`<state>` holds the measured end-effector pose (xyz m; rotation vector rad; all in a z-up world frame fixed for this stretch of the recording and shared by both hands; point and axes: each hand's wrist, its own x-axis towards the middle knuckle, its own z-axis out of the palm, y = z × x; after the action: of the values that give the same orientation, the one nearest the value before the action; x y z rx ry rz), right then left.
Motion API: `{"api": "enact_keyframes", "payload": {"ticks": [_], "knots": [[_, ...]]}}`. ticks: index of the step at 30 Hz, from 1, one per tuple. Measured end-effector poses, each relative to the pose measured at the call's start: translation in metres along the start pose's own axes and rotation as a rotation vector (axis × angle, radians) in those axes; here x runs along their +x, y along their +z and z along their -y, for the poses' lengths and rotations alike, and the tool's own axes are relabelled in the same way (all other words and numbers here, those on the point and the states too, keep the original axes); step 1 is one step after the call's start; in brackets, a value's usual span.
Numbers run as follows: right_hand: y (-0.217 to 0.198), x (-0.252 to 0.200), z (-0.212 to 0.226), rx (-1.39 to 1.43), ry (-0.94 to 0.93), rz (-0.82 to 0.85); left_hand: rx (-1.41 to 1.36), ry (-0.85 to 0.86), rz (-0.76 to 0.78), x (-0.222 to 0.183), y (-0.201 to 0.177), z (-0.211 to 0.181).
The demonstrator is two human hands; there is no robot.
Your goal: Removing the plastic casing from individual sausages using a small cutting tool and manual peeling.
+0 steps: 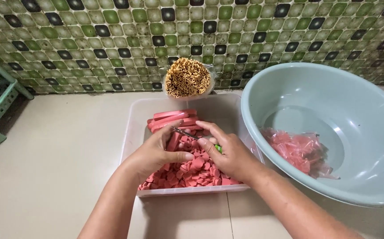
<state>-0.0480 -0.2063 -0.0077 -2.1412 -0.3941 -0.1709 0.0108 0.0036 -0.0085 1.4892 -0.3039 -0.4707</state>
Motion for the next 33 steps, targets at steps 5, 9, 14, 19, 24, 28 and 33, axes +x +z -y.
{"api": "enact_keyframes", "payload": {"ticks": [5, 9, 14, 19, 24, 28, 33], "knots": [[0.0, -0.001, 0.0, -0.006, -0.003, -0.001, 0.017, 0.028, -0.01, 0.0, -0.005, 0.009], [0.0, 0.0, -0.002, -0.002, 0.001, 0.004, 0.021, -0.005, -0.041, -0.004, 0.001, -0.004], [-0.001, -0.003, 0.009, 0.03, -0.003, 0.025, -0.112, -0.041, -0.04, -0.004, 0.003, 0.003], [-0.005, 0.002, 0.018, 0.097, -0.015, 0.04, 0.008, -0.061, -0.078, -0.005, 0.001, 0.001], [-0.004, 0.001, 0.018, 0.115, -0.026, 0.03, 0.027, -0.061, -0.088, -0.004, 0.001, 0.003], [-0.002, -0.002, 0.013, 0.118, -0.016, 0.032, 0.034, -0.076, -0.095, -0.012, 0.008, -0.008], [0.0, -0.001, 0.002, 0.105, 0.016, 0.036, 0.046, -0.09, -0.085, -0.008, 0.009, -0.01]]}}
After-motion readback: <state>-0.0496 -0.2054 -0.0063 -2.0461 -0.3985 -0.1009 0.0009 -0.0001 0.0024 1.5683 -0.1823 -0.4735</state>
